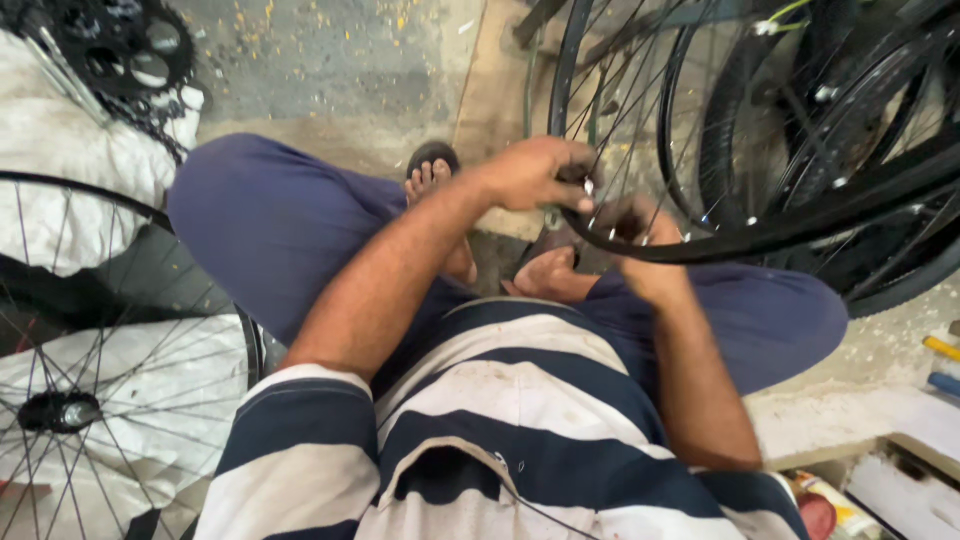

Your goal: The person sits on the floor holding a bicycle wheel and uses a small spoke wrench to turn spoke nipples around the rim, working around the wheel. They then mount the wheel on a truing stand and spin it.

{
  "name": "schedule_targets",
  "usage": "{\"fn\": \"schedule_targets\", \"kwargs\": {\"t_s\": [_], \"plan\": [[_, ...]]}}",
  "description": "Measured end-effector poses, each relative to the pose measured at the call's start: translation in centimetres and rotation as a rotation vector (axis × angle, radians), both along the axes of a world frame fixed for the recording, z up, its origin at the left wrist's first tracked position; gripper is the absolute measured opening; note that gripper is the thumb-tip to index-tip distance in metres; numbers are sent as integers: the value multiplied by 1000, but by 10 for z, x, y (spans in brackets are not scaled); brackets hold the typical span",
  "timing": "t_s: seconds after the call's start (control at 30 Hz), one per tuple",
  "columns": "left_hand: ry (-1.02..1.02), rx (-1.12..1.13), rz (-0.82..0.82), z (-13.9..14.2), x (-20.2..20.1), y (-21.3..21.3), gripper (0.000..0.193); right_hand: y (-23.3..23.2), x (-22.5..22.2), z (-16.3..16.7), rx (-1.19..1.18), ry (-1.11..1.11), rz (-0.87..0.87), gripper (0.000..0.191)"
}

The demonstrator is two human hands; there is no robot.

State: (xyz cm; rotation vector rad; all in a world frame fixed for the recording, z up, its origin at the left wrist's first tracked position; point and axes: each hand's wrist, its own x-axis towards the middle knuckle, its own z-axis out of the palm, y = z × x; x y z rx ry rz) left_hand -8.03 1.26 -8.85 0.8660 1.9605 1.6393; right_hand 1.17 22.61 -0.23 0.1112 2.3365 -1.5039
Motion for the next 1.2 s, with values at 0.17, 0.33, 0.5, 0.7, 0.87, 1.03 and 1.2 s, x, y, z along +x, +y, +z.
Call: {"fn": "schedule_targets", "kwargs": {"t_s": [0.17, 0.33, 0.5, 0.7, 0.87, 1.03, 1.2], "plan": [[202, -208, 384, 16, 19, 30, 61, -13, 17, -4, 471, 216, 58, 20], [81, -382, 312, 29, 17, 23, 45, -25, 21, 6, 325, 299, 110, 24], [-515, 342, -26, 16, 2, 0, 36, -22, 25, 30, 333, 341, 110, 19], [-731, 427, -21, 13, 15, 1, 35, -27, 28, 39, 434, 448, 159, 18], [-648, 295, 22, 20, 15, 0, 33, -26, 27, 40, 359, 435, 117, 25], [-623, 419, 22, 26, 13, -5, 28, -13, -8, 22, -153, 78, -219, 25], [-608, 142, 222, 18, 2, -6, 26, -5, -36, 6, -203, -93, 14, 23]]}}
